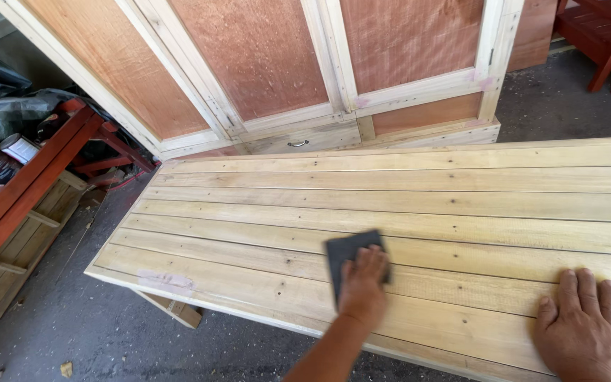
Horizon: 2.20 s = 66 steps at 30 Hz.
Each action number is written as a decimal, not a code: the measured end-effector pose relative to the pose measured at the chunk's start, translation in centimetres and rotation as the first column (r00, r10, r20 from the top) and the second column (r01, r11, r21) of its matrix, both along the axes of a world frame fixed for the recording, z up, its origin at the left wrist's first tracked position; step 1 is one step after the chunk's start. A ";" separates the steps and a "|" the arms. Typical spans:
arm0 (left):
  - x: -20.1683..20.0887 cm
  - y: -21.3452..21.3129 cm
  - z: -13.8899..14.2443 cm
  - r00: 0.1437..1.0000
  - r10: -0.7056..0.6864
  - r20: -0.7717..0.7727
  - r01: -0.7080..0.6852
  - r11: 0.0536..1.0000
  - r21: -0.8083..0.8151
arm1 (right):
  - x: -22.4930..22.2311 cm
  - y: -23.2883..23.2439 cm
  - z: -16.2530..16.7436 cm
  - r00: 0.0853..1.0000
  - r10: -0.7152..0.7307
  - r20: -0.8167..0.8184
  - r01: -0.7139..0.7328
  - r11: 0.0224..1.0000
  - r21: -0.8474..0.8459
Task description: The person sands a slatted wooden panel resting on a work surface, using a sanding block by hand. They rub the block along the planks and edges, repositioning the panel and working across different sections of the surface throughout the clip.
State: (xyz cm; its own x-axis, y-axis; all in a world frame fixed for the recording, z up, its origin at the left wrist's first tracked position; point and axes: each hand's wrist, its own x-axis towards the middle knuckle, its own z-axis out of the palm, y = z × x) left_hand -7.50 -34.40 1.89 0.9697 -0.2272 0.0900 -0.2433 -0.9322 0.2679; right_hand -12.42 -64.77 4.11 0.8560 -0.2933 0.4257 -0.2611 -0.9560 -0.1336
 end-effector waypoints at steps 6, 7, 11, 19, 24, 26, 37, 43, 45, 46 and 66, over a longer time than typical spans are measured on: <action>-2.2 -8.3 0.6 0.972 0.012 0.235 -0.010 1.000 -0.009 | -0.8 0.6 0.3 0.971 -0.175 -0.162 0.101 0.917 -0.385; -3.4 -11.3 0.2 0.976 -0.121 0.179 0.145 0.981 -0.127 | -0.8 0.6 0.3 0.992 -0.102 -0.080 0.078 0.963 -0.257; -4.6 -17.3 -0.8 0.909 -0.373 0.187 0.416 0.843 -0.342 | -0.4 -0.2 0.0 0.999 0.037 0.032 -0.036 0.999 -0.027; 1.4 4.7 2.0 0.979 0.190 0.072 -0.185 0.980 -0.072 | 0.1 0.2 0.0 0.999 -0.044 -0.028 0.041 0.994 -0.102; 1.9 -2.2 1.3 0.986 0.160 0.057 -0.167 0.975 0.144 | 0.1 0.7 0.6 0.949 -0.248 -0.197 0.139 0.886 -0.442; 0.1 -9.8 0.6 0.973 -0.076 0.217 0.115 0.979 -0.171 | 0.4 0.6 0.6 0.971 -0.185 -0.153 0.137 0.951 -0.279; 5.7 1.9 2.1 0.984 0.117 0.136 -0.102 0.988 -0.112 | 0.6 -0.1 -0.9 0.997 -0.060 -0.058 0.056 0.996 -0.067; 5.2 -9.3 2.6 0.998 -0.003 0.063 0.001 1.000 0.031 | 0.6 0.0 -1.1 0.981 -0.134 -0.143 0.106 0.977 -0.184; 3.7 -14.2 2.0 0.989 -0.130 -0.068 0.120 0.984 -0.133 | 0.6 -0.3 -1.1 0.989 -0.089 -0.119 0.075 0.991 -0.114; 3.6 -15.5 1.8 0.985 -0.166 -0.046 0.156 0.974 -0.164 | 0.6 -0.5 -1.1 0.993 -0.060 -0.099 0.054 0.997 -0.063; 4.8 -23.7 3.5 0.931 -0.282 -0.232 0.240 0.951 -0.195 | 0.9 -2.1 -0.9 0.983 -0.012 -0.184 0.006 0.999 -0.033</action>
